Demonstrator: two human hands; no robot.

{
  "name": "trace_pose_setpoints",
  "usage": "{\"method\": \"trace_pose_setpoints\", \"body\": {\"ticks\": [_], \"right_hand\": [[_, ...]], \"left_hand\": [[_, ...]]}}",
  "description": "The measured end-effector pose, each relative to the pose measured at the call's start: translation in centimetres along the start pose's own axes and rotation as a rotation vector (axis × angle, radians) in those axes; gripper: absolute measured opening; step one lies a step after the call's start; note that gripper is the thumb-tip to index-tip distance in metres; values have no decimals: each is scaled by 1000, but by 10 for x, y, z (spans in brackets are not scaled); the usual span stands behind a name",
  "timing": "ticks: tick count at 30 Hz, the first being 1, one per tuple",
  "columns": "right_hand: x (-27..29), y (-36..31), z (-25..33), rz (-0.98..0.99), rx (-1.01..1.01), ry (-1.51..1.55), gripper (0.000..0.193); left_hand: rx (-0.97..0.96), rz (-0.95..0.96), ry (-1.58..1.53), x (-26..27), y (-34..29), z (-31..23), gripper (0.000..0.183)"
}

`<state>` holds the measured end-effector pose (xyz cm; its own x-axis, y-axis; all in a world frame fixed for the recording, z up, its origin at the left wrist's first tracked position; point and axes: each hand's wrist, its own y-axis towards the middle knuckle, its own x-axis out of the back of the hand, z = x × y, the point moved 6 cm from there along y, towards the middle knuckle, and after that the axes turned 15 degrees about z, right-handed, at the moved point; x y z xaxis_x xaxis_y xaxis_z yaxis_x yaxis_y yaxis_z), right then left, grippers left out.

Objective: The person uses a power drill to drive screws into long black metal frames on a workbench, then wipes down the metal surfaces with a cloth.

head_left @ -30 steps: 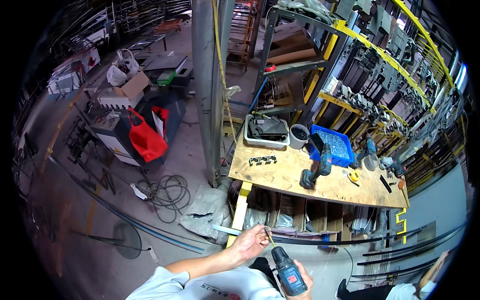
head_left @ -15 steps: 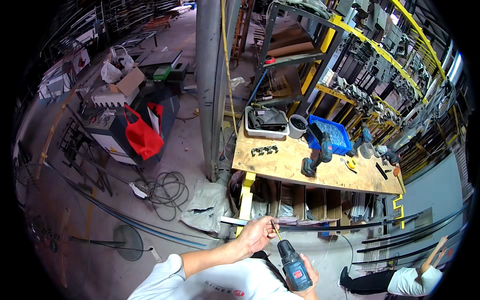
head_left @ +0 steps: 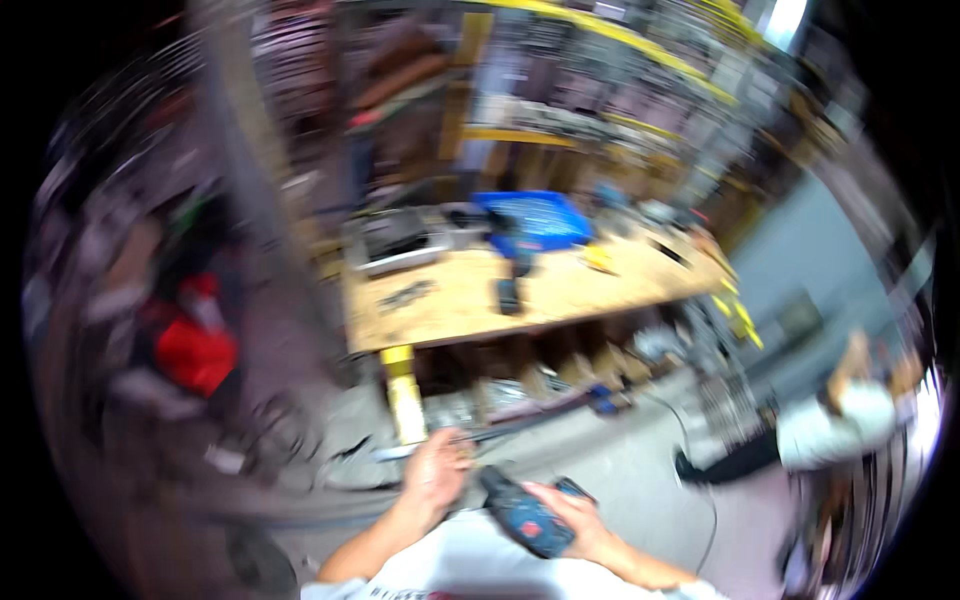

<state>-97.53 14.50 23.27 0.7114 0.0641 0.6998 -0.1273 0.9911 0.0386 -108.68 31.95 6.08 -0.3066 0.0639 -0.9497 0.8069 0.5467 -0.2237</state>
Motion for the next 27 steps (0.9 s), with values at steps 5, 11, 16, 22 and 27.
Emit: {"method": "trace_pose_setpoints", "body": {"ticks": [5, 11, 16, 22, 27], "right_hand": [[-9, 2, -21, -29, 77, 212, 86], [-17, -21, -25, -95, -5, 244, 97], [-24, -28, -33, -144, -72, 312, 97], [-7, -19, -42, -94, -85, 432, 81], [-9, -70, -60, -301, -336, 784, 50]], "left_hand": [[-66, -29, 98, -5, 6, -14, 16], [6, -1, 96, -16, 22, 11, 21], [56, 29, 163, -22, 24, 12, 22], [-18, -59, 184, -5, 29, 6, 20], [56, 140, 429, -27, 55, 25, 22]]}}
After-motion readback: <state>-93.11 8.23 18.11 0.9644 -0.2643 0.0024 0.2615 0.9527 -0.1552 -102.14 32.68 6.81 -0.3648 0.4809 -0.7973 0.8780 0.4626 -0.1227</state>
